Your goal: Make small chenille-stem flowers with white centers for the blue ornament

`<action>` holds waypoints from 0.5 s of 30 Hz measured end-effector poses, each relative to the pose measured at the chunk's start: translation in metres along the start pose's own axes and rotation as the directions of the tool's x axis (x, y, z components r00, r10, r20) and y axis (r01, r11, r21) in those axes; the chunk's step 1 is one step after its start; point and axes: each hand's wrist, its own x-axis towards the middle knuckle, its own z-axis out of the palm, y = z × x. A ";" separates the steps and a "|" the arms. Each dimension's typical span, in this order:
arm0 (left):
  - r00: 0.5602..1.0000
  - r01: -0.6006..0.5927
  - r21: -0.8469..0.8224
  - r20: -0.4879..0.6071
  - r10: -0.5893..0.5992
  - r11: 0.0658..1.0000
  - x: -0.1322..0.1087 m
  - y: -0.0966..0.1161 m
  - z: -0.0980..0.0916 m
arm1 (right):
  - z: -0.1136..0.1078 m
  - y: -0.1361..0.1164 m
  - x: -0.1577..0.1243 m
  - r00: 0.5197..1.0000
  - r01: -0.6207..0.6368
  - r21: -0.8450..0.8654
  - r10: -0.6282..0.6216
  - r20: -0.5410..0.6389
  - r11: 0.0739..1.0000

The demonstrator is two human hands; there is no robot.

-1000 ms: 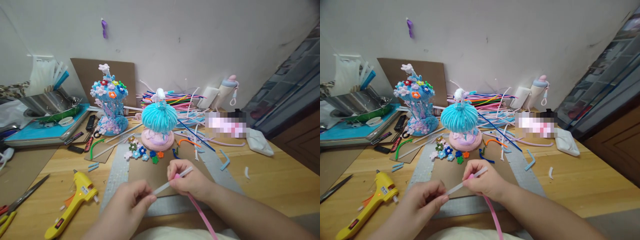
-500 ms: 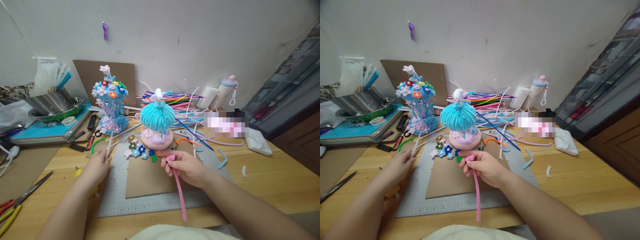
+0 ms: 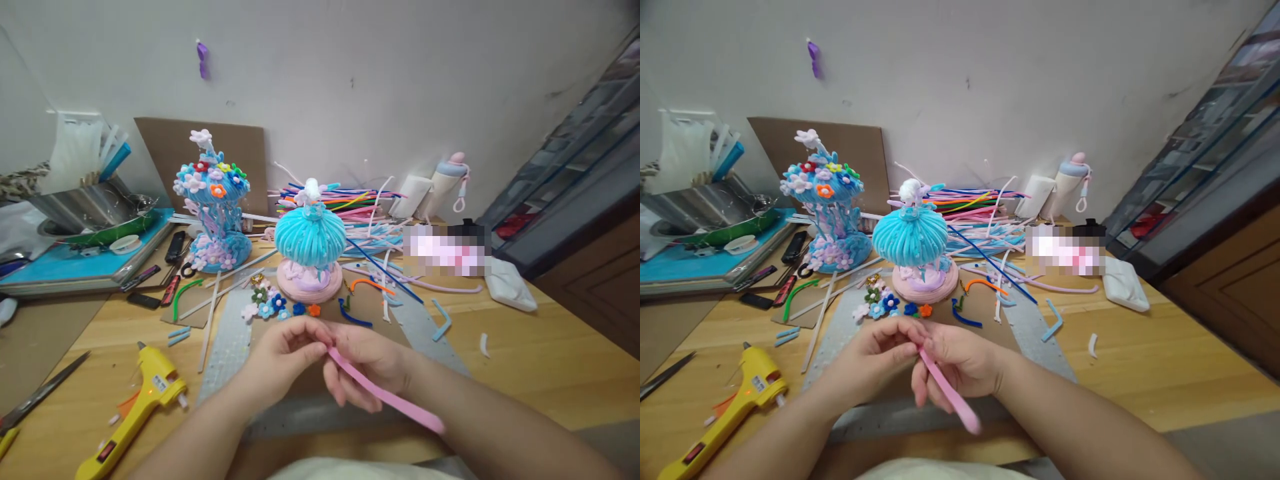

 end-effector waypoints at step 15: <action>0.901 0.218 -0.610 -0.173 -0.397 0.762 -0.003 -0.003 -0.013 | 0.016 -0.002 -0.007 0.722 0.554 -0.233 -0.601 -0.343 0.799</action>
